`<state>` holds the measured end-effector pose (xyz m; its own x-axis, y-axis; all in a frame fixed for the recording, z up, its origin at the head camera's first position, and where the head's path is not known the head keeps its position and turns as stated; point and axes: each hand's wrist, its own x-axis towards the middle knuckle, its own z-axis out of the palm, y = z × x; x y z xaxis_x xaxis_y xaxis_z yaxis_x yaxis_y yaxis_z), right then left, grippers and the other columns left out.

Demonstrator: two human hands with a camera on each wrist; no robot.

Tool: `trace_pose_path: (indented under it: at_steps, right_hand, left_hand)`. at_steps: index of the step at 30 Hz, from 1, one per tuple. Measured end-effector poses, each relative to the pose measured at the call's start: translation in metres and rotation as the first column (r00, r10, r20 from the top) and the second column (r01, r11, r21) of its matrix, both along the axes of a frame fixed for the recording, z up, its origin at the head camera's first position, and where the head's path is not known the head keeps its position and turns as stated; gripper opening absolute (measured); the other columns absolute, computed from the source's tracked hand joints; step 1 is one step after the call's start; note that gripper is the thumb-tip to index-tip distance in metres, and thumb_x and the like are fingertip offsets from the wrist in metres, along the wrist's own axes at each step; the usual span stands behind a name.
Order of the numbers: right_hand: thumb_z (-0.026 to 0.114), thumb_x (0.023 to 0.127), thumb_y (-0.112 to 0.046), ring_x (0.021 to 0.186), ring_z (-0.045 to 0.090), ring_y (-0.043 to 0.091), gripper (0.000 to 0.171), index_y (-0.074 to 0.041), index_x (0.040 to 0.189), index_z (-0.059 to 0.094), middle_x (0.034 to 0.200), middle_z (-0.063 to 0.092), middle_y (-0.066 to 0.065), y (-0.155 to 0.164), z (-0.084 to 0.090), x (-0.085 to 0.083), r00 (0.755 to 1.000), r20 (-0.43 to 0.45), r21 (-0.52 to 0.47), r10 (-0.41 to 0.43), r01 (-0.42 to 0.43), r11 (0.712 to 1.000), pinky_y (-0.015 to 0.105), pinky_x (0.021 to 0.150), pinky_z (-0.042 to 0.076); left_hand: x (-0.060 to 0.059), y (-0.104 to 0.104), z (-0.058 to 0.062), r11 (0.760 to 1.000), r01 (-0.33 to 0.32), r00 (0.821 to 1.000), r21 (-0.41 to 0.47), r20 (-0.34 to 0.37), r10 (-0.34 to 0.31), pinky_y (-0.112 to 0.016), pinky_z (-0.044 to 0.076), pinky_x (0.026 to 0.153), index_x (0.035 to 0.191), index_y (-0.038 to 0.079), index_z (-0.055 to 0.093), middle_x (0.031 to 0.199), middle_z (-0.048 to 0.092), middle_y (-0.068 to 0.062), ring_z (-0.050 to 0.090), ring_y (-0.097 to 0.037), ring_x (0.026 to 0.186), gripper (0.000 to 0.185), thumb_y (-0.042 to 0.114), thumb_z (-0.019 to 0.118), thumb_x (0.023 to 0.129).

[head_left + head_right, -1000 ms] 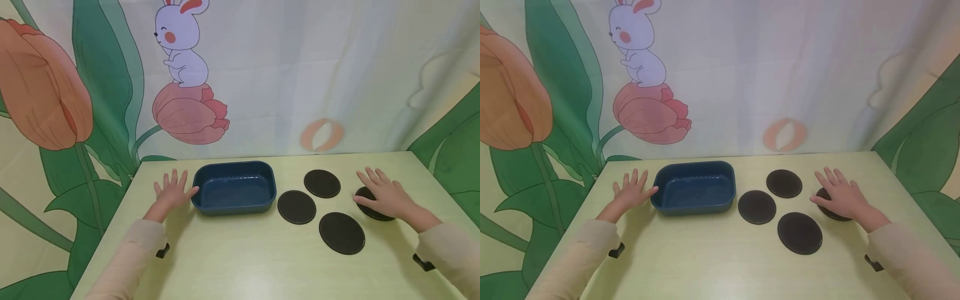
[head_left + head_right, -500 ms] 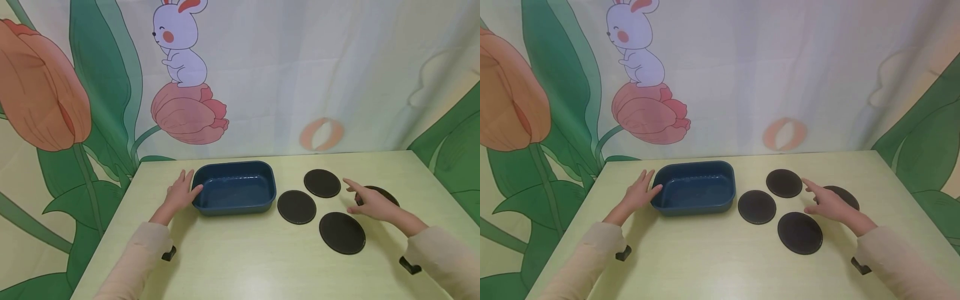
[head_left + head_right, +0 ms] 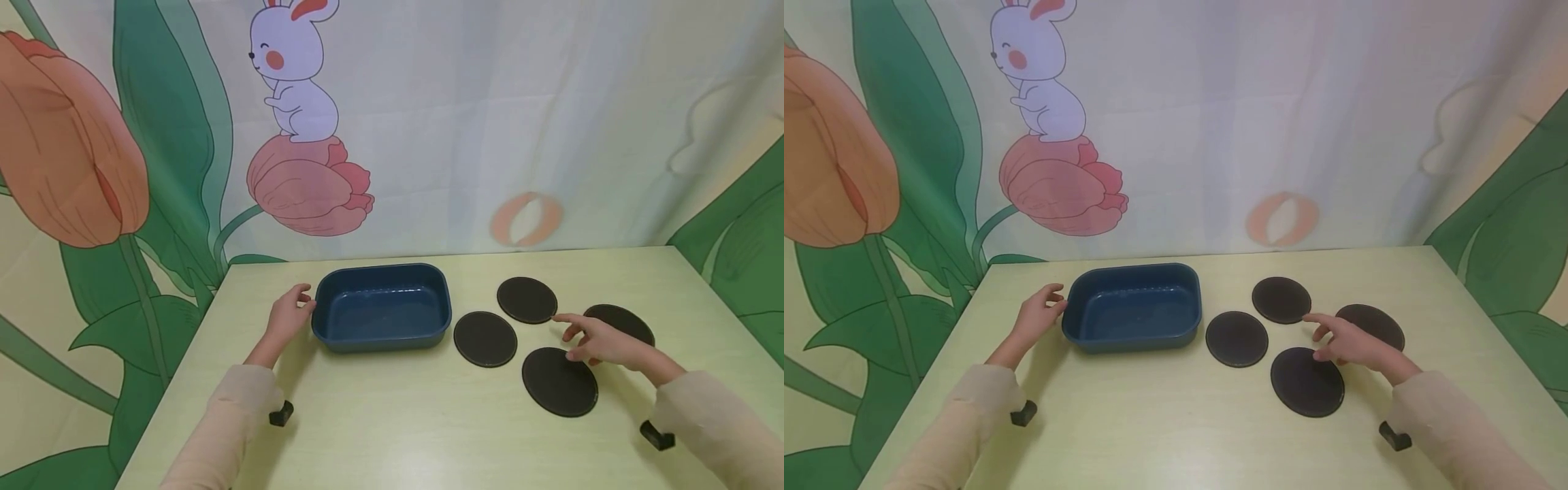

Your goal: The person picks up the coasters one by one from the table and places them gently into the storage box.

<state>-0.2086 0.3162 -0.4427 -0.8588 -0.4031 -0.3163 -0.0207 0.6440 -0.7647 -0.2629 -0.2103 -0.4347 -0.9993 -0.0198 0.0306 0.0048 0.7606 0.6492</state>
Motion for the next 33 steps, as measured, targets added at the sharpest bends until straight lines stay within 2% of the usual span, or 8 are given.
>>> trace_pose_path:
  at_steps: [3,6,13,19,22,27,33]
  right_hand:
    - [0.061,0.079,-0.008,0.063,0.049,0.016,0.066,0.001,0.135,0.028,0.105,0.046,0.022,0.001,-0.004,-0.001,1.000,0.020,-0.007,0.005,-0.005,1.000,0.029,0.052,0.044]
    - [0.061,0.079,-0.008,0.066,0.051,0.016,0.062,0.002,0.132,0.032,0.103,0.048,0.020,0.001,-0.008,-0.002,0.999,0.032,-0.006,0.011,-0.011,1.000,0.029,0.053,0.044]
    - [0.061,0.077,-0.005,0.065,0.047,0.015,0.047,0.002,0.121,0.045,0.095,0.049,0.016,0.000,-0.016,-0.003,1.000,0.020,0.012,0.014,-0.014,1.000,0.026,0.050,0.040]
    - [0.064,0.073,-0.002,0.076,0.044,0.019,0.034,0.000,0.106,0.055,0.087,0.052,0.010,-0.004,-0.023,-0.005,0.999,-0.030,0.043,0.023,-0.022,0.999,0.028,0.060,0.040]
    - [0.065,0.070,0.000,0.076,0.043,0.019,0.031,0.000,0.099,0.055,0.083,0.053,0.009,-0.006,-0.026,-0.006,0.998,-0.050,0.053,0.037,-0.034,0.998,0.029,0.063,0.039]
    - [0.065,0.067,0.003,0.072,0.042,0.018,0.029,0.000,0.093,0.052,0.079,0.050,0.008,-0.011,-0.025,-0.008,0.998,-0.044,0.090,0.038,-0.033,0.995,0.029,0.062,0.037]
    - [0.067,0.067,0.002,0.072,0.040,0.018,0.029,-0.001,0.088,0.049,0.078,0.045,0.006,-0.013,-0.021,-0.012,0.999,-0.010,0.155,0.047,-0.045,0.987,0.029,0.063,0.033]
  left_hand:
    - [-0.001,-0.001,-0.002,0.992,-0.018,0.998,0.121,0.066,0.010,-0.032,0.050,0.068,0.127,0.002,0.042,0.107,0.057,-0.021,0.059,-0.026,0.084,0.040,0.012,0.049,0.089]
    - [-0.001,-0.003,-0.002,0.973,-0.035,0.991,0.229,0.136,0.003,-0.026,0.049,0.063,0.129,0.002,0.039,0.107,0.054,-0.020,0.057,-0.020,0.080,0.042,0.011,0.049,0.090]
    - [-0.002,-0.005,-0.004,0.929,-0.063,0.971,0.364,0.236,-0.027,-0.024,0.047,0.064,0.132,0.002,0.035,0.106,0.052,-0.017,0.056,-0.010,0.076,0.043,0.008,0.047,0.090]
    - [-0.004,-0.004,-0.002,0.918,-0.072,0.959,0.389,0.280,-0.044,-0.027,0.049,0.069,0.131,0.002,0.036,0.103,0.051,-0.015,0.055,-0.013,0.079,0.041,0.007,0.045,0.091]
    - [-0.005,-0.004,-0.001,0.916,-0.078,0.955,0.394,0.293,-0.045,-0.028,0.049,0.069,0.130,0.002,0.037,0.101,0.050,-0.013,0.055,-0.013,0.078,0.039,0.006,0.044,0.092]
    - [-0.007,-0.004,0.002,0.911,-0.077,0.947,0.406,0.314,-0.060,-0.028,0.049,0.069,0.130,0.002,0.037,0.096,0.049,-0.010,0.054,-0.011,0.076,0.039,0.006,0.044,0.091]
    - [-0.008,-0.002,0.004,0.916,-0.075,0.944,0.394,0.325,-0.062,-0.029,0.049,0.070,0.130,0.003,0.037,0.097,0.048,-0.010,0.053,-0.013,0.076,0.040,0.007,0.045,0.091]
